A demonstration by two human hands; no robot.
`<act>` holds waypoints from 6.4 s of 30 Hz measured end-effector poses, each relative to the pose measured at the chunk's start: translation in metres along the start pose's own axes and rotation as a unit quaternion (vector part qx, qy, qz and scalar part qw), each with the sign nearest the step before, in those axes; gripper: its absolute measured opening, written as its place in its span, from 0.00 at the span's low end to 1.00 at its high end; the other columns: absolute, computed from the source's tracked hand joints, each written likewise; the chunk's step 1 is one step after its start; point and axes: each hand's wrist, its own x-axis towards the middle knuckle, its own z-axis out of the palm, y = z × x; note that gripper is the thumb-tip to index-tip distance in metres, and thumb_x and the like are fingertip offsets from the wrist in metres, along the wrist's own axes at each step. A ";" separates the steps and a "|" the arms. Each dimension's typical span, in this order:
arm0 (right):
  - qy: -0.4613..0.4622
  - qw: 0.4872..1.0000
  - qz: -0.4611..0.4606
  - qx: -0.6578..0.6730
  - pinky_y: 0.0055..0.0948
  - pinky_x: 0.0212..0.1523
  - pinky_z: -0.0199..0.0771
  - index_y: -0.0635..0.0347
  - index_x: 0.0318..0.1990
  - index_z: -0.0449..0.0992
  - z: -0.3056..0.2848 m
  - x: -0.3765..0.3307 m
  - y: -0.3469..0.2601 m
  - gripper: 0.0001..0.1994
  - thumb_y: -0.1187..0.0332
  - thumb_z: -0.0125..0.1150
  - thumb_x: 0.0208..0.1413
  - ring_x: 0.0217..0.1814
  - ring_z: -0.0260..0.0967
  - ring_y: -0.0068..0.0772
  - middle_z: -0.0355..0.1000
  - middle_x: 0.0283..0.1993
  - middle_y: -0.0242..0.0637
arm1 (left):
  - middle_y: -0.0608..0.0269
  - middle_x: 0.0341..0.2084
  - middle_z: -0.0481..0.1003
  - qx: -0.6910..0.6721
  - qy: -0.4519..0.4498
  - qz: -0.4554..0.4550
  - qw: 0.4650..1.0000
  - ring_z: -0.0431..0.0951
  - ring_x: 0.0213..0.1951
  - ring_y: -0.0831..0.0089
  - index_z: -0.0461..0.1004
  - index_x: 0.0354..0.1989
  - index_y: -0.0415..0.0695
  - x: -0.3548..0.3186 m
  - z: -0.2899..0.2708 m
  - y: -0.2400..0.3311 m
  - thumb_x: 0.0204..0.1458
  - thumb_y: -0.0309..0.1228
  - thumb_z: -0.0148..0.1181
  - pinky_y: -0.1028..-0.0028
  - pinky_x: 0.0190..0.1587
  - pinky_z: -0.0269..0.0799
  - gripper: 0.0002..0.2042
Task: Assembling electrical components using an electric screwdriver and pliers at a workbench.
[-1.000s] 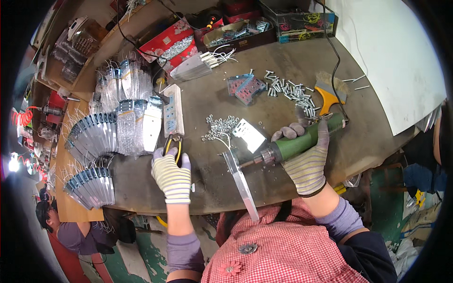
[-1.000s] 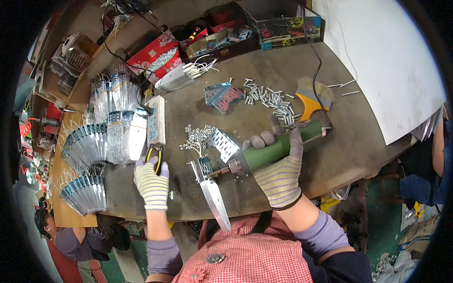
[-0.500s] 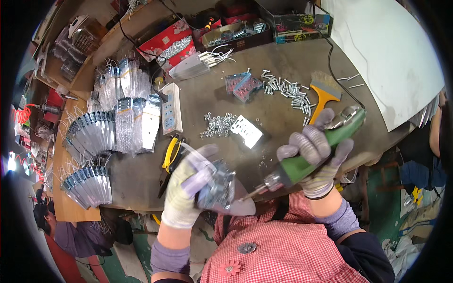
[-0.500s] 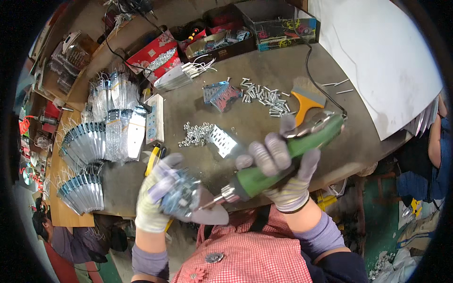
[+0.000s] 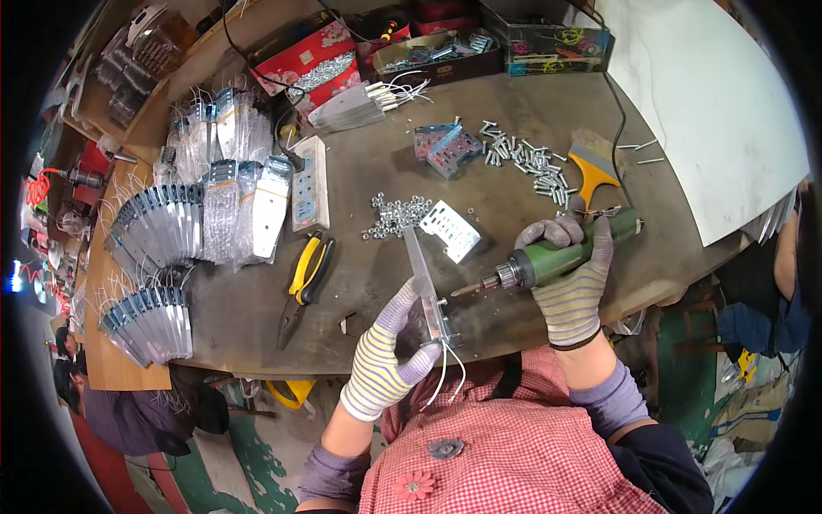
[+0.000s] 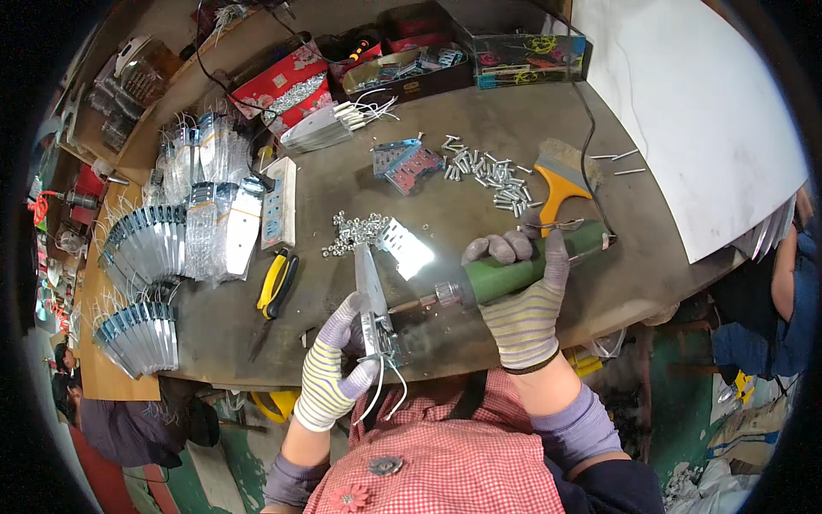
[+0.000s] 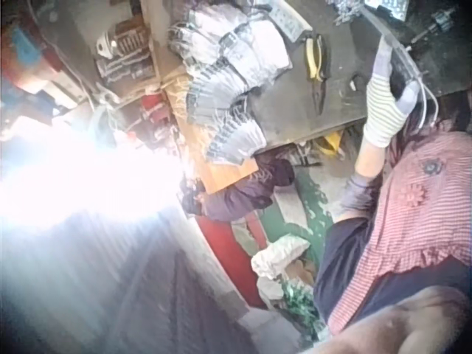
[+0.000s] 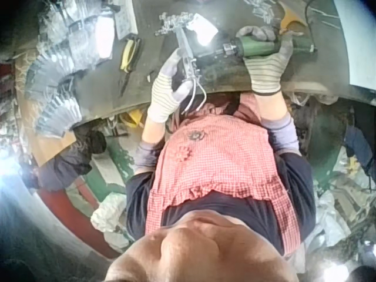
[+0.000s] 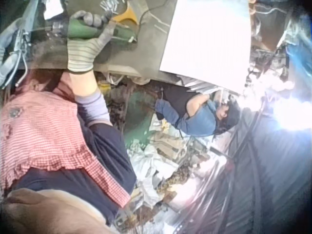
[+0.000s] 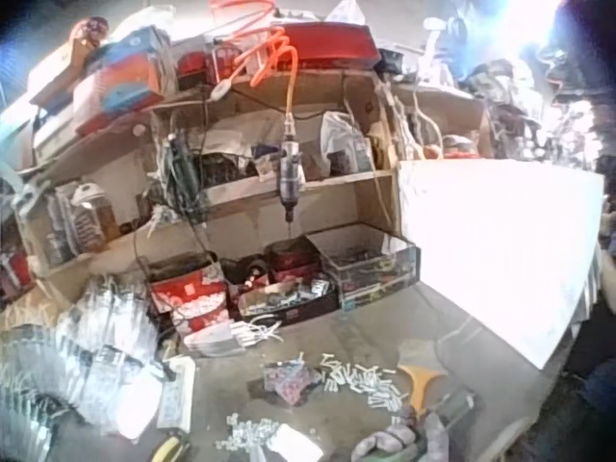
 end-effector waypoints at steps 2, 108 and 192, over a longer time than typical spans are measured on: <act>0.000 1.000 0.002 0.001 0.36 0.50 0.64 0.50 0.42 0.73 0.001 0.000 -0.002 0.12 0.59 0.63 0.55 0.28 0.52 0.21 0.51 0.24 0.21 | 0.61 0.47 0.75 -0.009 0.002 -0.011 1.000 0.75 0.45 0.77 0.59 0.67 0.44 0.002 0.001 0.001 0.46 0.22 0.63 0.74 0.52 0.70 0.36; 0.014 1.000 0.021 -0.018 0.39 0.55 0.63 0.51 0.48 0.71 -0.010 -0.002 0.003 0.15 0.58 0.63 0.57 0.33 0.57 0.24 0.57 0.27 0.24 | 0.58 0.32 0.74 0.261 0.358 0.174 0.879 0.73 0.38 0.70 0.71 0.44 0.39 0.030 -0.044 -0.001 0.46 0.29 0.66 0.70 0.43 0.69 0.17; -0.198 0.955 0.023 -0.221 0.48 0.52 0.69 0.61 0.45 0.64 0.038 0.012 -0.026 0.17 0.67 0.60 0.50 0.45 0.65 0.38 0.65 0.43 0.40 | 0.47 0.55 0.69 0.484 -0.044 0.375 0.789 0.67 0.59 0.53 0.71 0.52 0.36 0.043 -0.060 0.011 0.52 0.34 0.55 0.61 0.64 0.60 0.20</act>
